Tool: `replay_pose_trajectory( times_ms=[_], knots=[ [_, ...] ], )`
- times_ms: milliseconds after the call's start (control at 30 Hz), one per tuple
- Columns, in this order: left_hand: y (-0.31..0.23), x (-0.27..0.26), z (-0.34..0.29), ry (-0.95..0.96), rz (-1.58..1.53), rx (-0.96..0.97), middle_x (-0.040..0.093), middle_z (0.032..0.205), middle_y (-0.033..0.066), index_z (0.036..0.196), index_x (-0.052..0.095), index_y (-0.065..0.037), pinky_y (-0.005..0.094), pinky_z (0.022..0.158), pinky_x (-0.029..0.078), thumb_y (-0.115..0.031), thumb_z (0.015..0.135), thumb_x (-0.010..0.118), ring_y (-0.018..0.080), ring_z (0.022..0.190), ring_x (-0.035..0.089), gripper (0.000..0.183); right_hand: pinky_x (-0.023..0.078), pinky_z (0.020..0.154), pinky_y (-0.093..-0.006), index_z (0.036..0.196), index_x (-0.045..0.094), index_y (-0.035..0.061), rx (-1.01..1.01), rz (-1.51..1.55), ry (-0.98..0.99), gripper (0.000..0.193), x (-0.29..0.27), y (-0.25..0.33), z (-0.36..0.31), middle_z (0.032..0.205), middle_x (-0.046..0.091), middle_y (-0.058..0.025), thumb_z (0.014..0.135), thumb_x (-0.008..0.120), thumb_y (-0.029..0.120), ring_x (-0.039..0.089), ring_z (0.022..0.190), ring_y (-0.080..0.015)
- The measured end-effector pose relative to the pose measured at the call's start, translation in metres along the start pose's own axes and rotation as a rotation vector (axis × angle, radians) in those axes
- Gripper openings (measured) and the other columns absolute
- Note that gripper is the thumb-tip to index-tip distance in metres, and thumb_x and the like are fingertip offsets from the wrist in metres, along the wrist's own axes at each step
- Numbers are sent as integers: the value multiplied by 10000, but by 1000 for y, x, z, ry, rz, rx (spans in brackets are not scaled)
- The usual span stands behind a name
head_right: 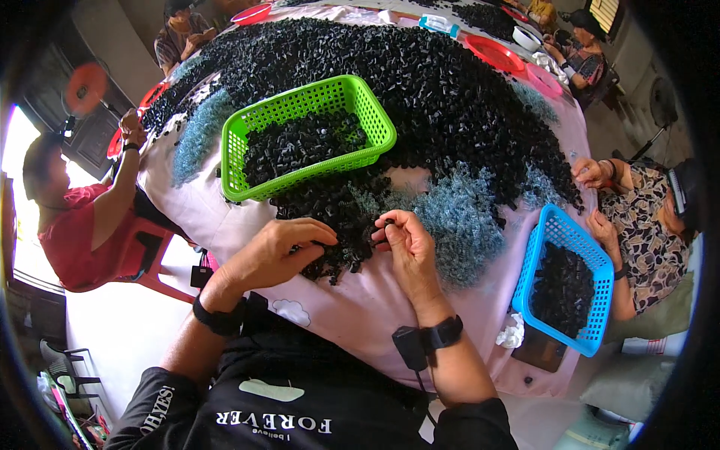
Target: Sort small black components from a pile on a table.
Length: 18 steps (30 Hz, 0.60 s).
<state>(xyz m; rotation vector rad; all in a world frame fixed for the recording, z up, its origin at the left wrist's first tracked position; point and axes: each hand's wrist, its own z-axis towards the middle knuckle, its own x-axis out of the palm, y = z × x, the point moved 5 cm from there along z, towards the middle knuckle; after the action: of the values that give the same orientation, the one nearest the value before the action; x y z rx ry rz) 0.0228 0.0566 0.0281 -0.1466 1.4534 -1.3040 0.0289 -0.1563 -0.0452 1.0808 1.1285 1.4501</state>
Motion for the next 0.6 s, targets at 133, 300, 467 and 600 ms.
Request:
replay_pose_trajectory(
  times_ms=[133, 300, 467, 600],
  knots=[
    [11, -13, -7, 17, -81, -267, 727, 982, 108, 1107, 697, 23, 309, 778, 564, -14, 942, 624, 189, 910, 714, 184, 574, 720, -248, 1180, 598, 41, 29, 19, -88, 175, -5, -3, 2, 976, 678, -50, 1075, 508, 149, 676, 816, -111],
    [26, -18, -17, 128, -293, -551, 725, 859, 80, 1079, 698, 23, 256, 628, 554, -124, 1005, 589, 127, 670, 699, 197, 573, 692, -245, 1169, 593, 41, 105, 9, -133, 166, -4, -5, 3, 968, 678, -62, 1074, 499, 139, 677, 786, -110],
    [28, -9, -22, 307, -268, -482, 731, 835, 93, 1069, 704, 24, 281, 645, 565, -126, 989, 612, 139, 695, 709, 193, 560, 659, -237, 1165, 576, 45, 133, -29, -161, 164, -6, -7, 3, 971, 675, -65, 1079, 473, 138, 671, 762, -106],
    [33, -9, -22, 166, -158, -225, 741, 869, 99, 1059, 705, 30, 316, 712, 571, -88, 949, 644, 183, 798, 725, 172, 541, 634, -226, 1172, 563, 47, 128, -89, -163, 172, -3, -6, 2, 970, 670, -67, 1081, 461, 150, 661, 733, -101]
  ],
)
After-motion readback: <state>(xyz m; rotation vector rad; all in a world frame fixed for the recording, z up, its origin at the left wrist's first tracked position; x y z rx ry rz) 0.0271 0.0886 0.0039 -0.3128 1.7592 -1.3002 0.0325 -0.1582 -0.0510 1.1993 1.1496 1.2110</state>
